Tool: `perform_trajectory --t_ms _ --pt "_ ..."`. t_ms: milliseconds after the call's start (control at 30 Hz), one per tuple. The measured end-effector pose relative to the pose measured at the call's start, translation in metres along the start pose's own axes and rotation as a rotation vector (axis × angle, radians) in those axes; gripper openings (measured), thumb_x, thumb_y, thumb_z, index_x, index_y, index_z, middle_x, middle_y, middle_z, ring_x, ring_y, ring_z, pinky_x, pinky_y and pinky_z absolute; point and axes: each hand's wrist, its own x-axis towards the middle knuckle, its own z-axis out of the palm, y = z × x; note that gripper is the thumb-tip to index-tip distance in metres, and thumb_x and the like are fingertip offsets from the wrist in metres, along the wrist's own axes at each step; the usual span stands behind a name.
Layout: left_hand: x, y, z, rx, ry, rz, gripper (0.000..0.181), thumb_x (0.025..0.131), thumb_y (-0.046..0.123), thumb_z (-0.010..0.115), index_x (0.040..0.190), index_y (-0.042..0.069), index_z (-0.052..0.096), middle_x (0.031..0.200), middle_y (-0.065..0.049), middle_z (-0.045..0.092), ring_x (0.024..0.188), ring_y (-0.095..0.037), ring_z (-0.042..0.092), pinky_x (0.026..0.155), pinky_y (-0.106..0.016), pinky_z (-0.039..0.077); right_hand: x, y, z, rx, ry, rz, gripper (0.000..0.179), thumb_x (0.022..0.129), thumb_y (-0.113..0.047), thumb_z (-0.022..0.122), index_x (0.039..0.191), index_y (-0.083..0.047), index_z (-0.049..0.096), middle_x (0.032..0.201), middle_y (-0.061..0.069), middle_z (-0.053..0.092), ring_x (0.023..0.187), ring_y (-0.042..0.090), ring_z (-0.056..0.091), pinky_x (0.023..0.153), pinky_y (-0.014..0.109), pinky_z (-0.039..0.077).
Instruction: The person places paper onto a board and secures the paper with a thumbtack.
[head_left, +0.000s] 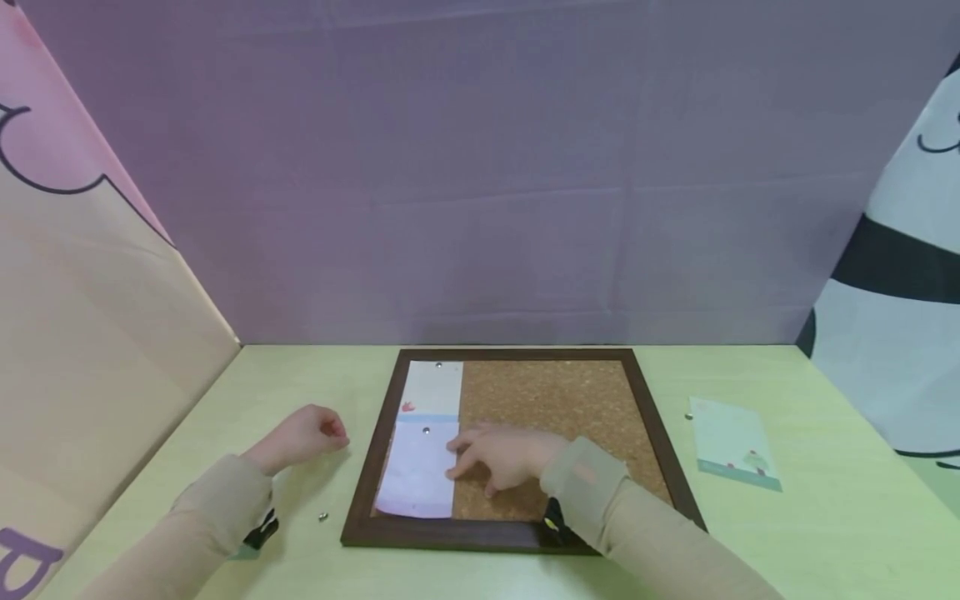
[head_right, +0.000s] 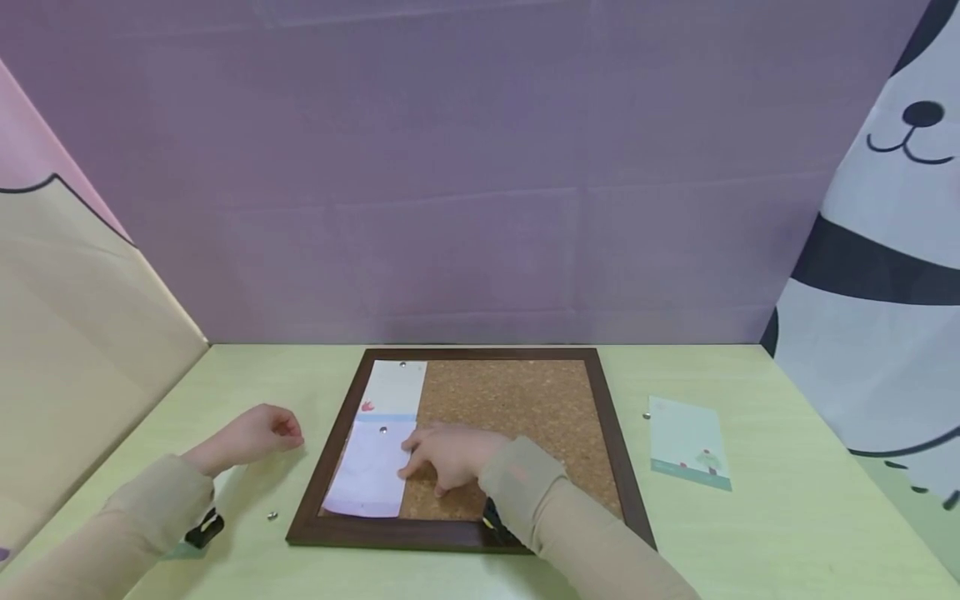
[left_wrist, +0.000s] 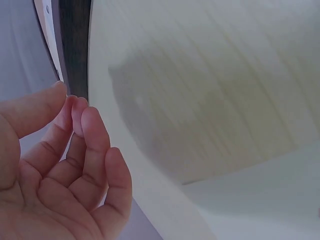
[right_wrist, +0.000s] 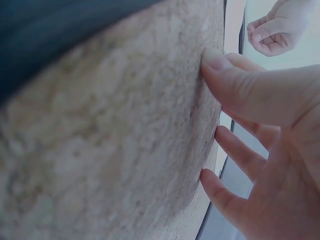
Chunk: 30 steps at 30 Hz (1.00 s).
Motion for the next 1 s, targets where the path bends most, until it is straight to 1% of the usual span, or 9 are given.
perform_trajectory --t_ms 200,433,767,1000 --pt "-0.004 -0.008 -0.002 0.021 0.020 -0.008 0.010 0.084 0.008 0.064 0.076 0.002 0.060 0.073 -0.002 0.059 0.065 -0.015 0.048 0.060 -0.030 0.042 0.000 0.000 0.000 0.012 0.002 0.002 0.055 0.076 -0.011 0.075 0.125 -0.031 0.060 0.148 -0.007 0.038 0.143 0.027 0.022 0.116 0.046 0.018" --pt "-0.010 -0.017 -0.005 0.024 0.031 -0.038 0.009 0.084 0.010 0.064 0.078 0.003 0.061 0.075 -0.003 0.059 0.067 -0.015 0.048 0.061 -0.030 0.041 -0.001 0.000 0.000 0.004 0.003 -0.005 0.055 0.076 -0.012 0.075 0.125 -0.031 0.060 0.148 -0.007 0.038 0.143 0.027 0.023 0.116 0.046 0.018" --pt "-0.021 -0.022 -0.012 0.031 0.040 -0.077 0.009 0.084 0.010 0.063 0.081 0.002 0.061 0.078 -0.004 0.061 0.071 -0.015 0.052 0.066 -0.031 0.044 -0.001 -0.001 -0.001 0.008 -0.002 0.000 0.055 0.076 -0.011 0.075 0.125 -0.031 0.060 0.149 -0.007 0.038 0.143 0.026 0.023 0.116 0.047 0.018" --pt "-0.026 -0.028 -0.018 0.047 0.048 -0.101 0.010 0.086 0.012 0.063 0.083 0.003 0.062 0.081 -0.004 0.063 0.074 -0.015 0.054 0.068 -0.032 0.045 -0.001 -0.001 -0.001 0.015 -0.003 0.005 0.055 0.076 -0.010 0.075 0.125 -0.031 0.060 0.148 -0.008 0.038 0.143 0.027 0.023 0.116 0.048 0.018"
